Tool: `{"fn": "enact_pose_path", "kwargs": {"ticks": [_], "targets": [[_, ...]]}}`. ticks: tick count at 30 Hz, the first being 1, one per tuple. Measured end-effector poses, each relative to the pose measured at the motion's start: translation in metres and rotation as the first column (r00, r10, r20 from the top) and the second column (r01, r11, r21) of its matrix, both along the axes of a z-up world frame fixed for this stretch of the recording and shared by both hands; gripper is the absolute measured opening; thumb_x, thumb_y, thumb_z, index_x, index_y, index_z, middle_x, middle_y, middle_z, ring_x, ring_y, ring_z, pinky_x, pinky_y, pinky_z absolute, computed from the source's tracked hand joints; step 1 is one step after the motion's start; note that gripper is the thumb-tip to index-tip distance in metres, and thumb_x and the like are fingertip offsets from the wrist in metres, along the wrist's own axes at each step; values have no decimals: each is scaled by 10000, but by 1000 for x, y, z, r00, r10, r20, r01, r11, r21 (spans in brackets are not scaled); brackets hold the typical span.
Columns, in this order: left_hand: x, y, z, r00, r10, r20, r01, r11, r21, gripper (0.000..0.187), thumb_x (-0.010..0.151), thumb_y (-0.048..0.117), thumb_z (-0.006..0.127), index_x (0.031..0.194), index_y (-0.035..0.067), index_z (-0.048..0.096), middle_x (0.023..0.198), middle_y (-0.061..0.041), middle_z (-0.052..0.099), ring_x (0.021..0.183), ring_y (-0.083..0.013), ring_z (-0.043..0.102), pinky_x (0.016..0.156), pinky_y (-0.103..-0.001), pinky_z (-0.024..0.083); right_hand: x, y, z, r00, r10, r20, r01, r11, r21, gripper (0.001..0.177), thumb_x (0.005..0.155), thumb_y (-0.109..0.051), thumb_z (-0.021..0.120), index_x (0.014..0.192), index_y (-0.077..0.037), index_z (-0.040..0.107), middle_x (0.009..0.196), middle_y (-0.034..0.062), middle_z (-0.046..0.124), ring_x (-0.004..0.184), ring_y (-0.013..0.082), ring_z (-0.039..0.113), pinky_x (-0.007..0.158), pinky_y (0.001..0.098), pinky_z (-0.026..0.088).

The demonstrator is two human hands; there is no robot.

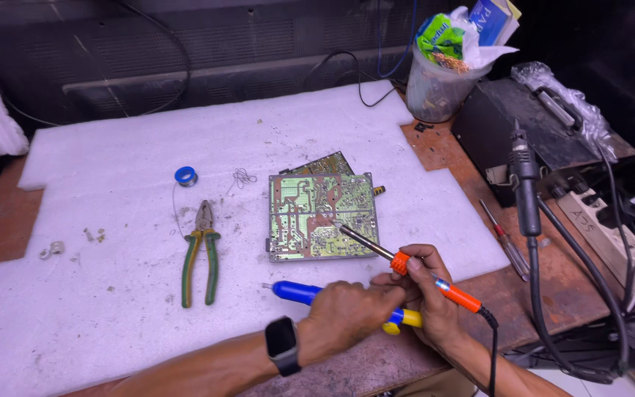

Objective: The person uses a soldering iron and a desoldering pump to remove solder from a green circuit board. They repeatedly heat solder joints with the iron and use the pump to extract the molten solder, working on multiple points across the board.

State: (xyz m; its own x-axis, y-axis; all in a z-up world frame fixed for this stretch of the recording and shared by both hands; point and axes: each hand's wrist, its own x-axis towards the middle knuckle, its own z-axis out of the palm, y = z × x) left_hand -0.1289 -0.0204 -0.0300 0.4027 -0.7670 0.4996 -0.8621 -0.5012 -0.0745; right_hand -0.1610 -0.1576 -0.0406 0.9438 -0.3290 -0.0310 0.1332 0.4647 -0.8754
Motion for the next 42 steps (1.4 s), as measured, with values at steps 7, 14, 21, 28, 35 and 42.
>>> {"fn": "enact_pose_path", "kwargs": {"ticks": [7,14,21,28,35,42], "targets": [[5,-9,7,998,-44,-33,42,997,-59,74,833,254,517,903,249,492,495,17,561,341,-242,540,246,-377,377,-1,-12,18,998,-56,-13,53,983,-173,210,815,-180,519,974,-47,488,609,145,548,595,289,650,561,334,524],[24,25,28,970,-132,-204,143,989,43,266,824,403,411,893,151,457,583,6,489,352,-162,449,243,-321,317,-5,-43,11,984,-131,121,164,927,-336,292,813,-244,520,998,-23,468,719,151,589,652,293,661,601,292,510],[34,38,30,924,-295,-243,308,951,19,370,903,461,342,866,99,409,669,-47,470,457,-242,494,392,-406,395,-16,-52,8,967,-169,192,220,931,-292,245,834,-243,511,960,-36,471,652,126,508,593,238,589,573,261,448],[34,33,30,957,-202,-210,236,960,151,392,880,495,410,787,114,403,632,-38,481,451,-233,501,339,-385,375,-26,-61,-6,980,-123,159,156,962,-222,279,796,-257,554,943,-30,486,638,131,482,572,261,560,569,337,475],[29,31,22,993,-103,-50,111,969,220,260,729,311,618,812,144,437,592,7,491,426,-219,540,272,-365,375,-41,-51,-19,983,-131,130,157,964,-214,296,776,-250,570,950,-31,474,622,111,466,559,256,553,537,322,454],[15,33,22,988,-109,-105,132,961,241,134,811,114,583,876,130,466,537,-3,516,377,-218,531,245,-361,411,-56,-43,-35,973,-62,221,126,950,-287,332,786,-285,563,955,-15,470,650,185,556,576,244,610,520,332,507]]}}
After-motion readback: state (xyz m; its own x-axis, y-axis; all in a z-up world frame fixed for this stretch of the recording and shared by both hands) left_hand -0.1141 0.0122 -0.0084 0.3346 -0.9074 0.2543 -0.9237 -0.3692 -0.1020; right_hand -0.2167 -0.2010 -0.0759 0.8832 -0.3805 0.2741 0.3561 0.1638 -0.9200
